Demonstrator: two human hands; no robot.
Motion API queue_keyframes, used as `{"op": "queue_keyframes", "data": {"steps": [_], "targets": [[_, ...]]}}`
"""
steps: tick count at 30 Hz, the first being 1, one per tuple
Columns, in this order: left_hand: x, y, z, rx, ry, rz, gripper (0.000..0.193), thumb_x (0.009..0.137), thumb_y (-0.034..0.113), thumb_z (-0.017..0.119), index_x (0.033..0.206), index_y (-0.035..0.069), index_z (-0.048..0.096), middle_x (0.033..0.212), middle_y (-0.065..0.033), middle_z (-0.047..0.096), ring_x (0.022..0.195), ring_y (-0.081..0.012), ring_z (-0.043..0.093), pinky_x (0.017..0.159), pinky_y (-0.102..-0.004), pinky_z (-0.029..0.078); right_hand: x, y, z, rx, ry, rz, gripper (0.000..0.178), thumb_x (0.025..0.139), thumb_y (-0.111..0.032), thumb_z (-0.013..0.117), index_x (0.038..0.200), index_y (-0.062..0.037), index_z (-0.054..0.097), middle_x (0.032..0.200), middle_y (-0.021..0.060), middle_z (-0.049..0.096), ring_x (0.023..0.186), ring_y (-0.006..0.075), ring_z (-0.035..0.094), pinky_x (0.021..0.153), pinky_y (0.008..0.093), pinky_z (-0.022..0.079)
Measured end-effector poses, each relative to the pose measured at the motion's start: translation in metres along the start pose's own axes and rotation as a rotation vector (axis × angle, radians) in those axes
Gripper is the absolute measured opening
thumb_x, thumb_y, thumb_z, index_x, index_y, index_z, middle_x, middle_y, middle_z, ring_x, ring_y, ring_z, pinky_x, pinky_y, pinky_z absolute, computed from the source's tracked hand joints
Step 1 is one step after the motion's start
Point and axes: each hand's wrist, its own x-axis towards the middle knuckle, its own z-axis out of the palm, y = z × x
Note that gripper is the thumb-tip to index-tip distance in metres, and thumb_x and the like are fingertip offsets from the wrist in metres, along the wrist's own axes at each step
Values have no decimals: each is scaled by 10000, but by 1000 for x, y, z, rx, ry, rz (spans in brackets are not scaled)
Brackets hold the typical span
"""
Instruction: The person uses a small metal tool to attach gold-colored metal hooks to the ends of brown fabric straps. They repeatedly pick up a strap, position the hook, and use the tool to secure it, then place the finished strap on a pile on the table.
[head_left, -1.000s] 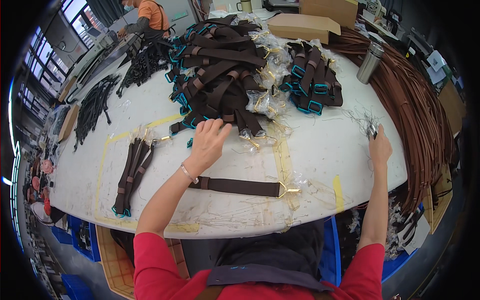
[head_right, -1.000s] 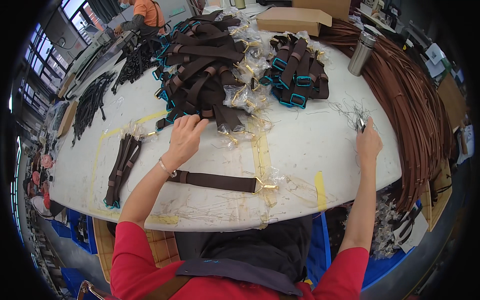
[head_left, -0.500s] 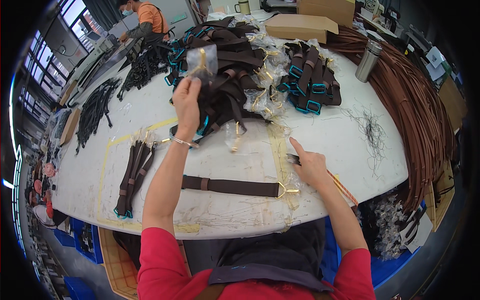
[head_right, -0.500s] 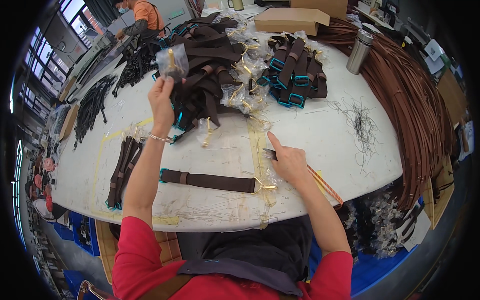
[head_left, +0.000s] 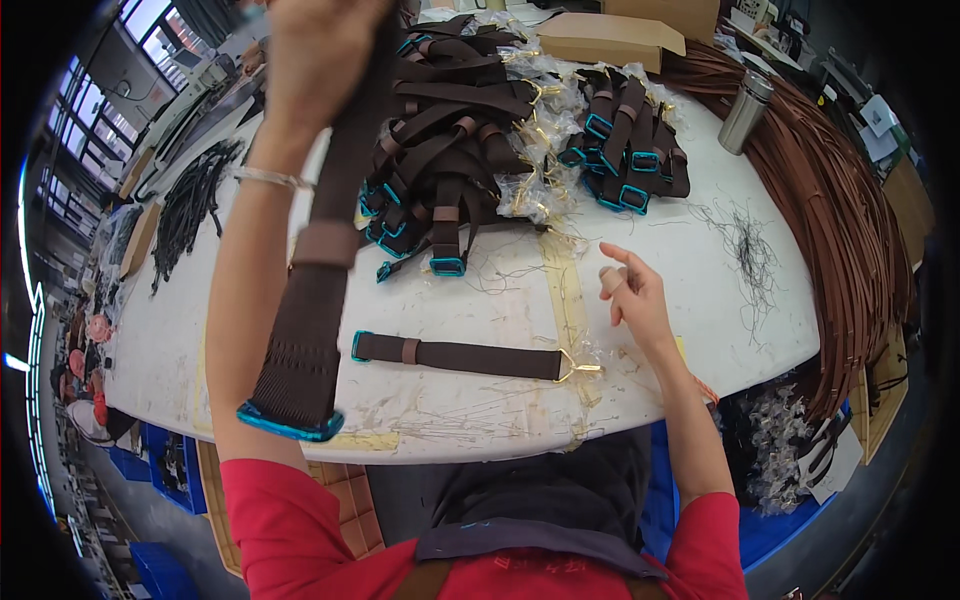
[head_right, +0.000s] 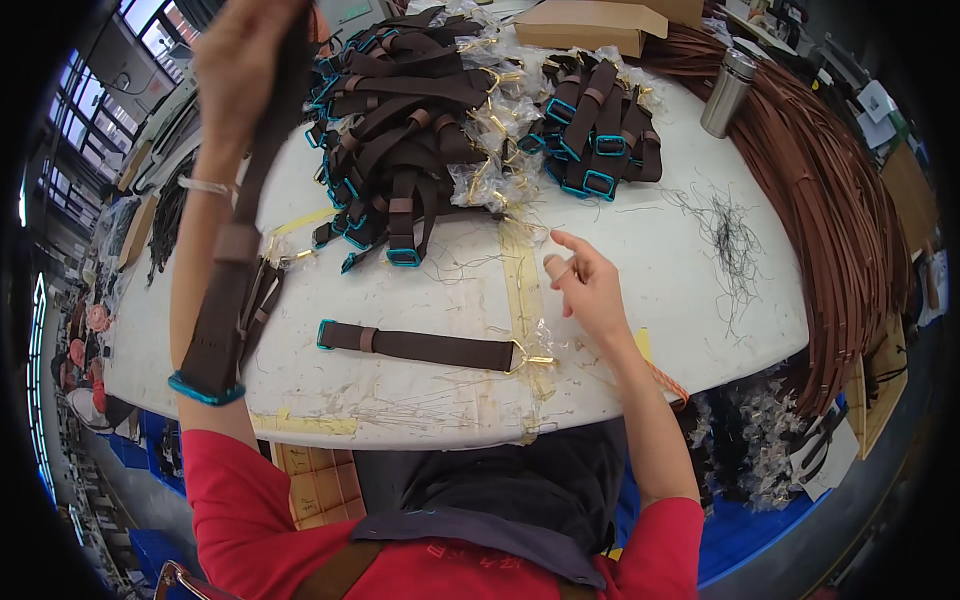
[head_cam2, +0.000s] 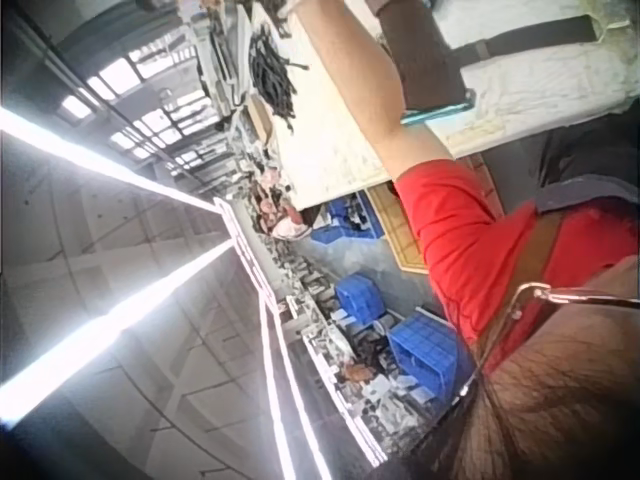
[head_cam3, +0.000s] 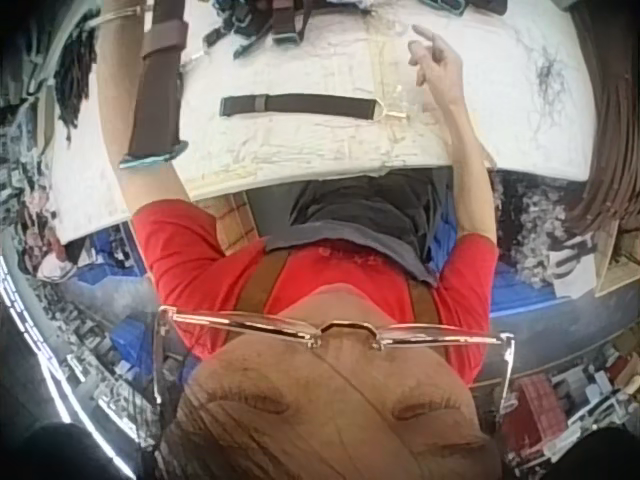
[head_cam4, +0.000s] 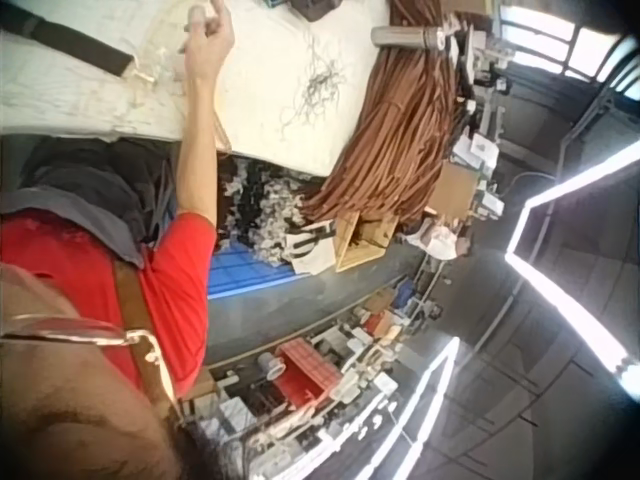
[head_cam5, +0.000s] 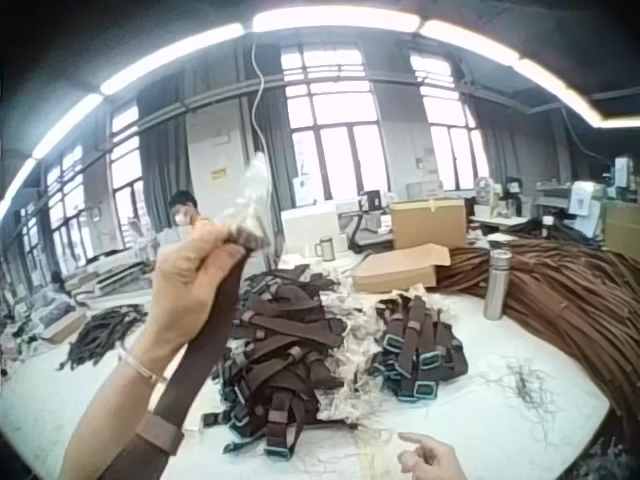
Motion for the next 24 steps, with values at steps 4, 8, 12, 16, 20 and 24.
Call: {"op": "queue_keyframes", "data": {"steps": [4, 8, 12, 16, 20, 24], "targets": [[-100, 86, 58, -349, -564, 372, 356, 690, 17, 559, 1030, 122, 579, 712, -47, 547, 676, -216, 596, 552, -319, 478, -6, -33, -4, 476, 52, 24, 544, 848, -273, 599, 1277, 23, 443, 894, 100, 604, 579, 103, 574, 386, 210, 338], [-195, 115, 74, -434, -878, 84, 333, 742, 63, 578, 1071, 51, 529, 836, -103, 605, 769, -279, 602, 632, -380, 484, -5, -12, -5, -58, 6, -65, 529, 791, -330, 663, 1188, 1, 546, 945, 127, 611, 619, 129, 578, 551, 227, 432], [-221, 112, 62, -489, -861, -193, 321, 789, 108, 592, 1094, 37, 523, 914, -148, 634, 800, -334, 599, 691, -413, 477, -11, -8, 14, -488, -149, -181, 663, 693, -398, 723, 1194, -5, 538, 1008, 154, 603, 785, 237, 601, 680, 329, 483], [-218, 118, 52, -489, -1034, -518, 353, 785, 121, 617, 1113, 37, 515, 922, -174, 636, 828, -348, 601, 720, -400, 468, -14, -18, 62, -804, -147, -218, 599, 710, -370, 696, 1160, -21, 508, 949, 179, 622, 832, 327, 614, 722, 420, 472], [-227, 109, 36, -535, -1020, -611, 291, 757, 137, 653, 1001, 9, 559, 918, -206, 637, 816, -349, 609, 708, -391, 462, 5, -5, 62, -719, -147, -92, 457, 725, -309, 659, 1066, -34, 526, 787, 164, 631, 743, 334, 620, 673, 411, 473], [-234, 90, 2, -517, -1180, -714, 243, 712, 139, 700, 832, -24, 565, 711, -141, 587, 642, -243, 554, 603, -328, 424, 1, -14, 44, -617, -109, -99, 333, 736, -219, 628, 1015, -56, 549, 711, 150, 624, 675, 330, 624, 614, 408, 475]]}}
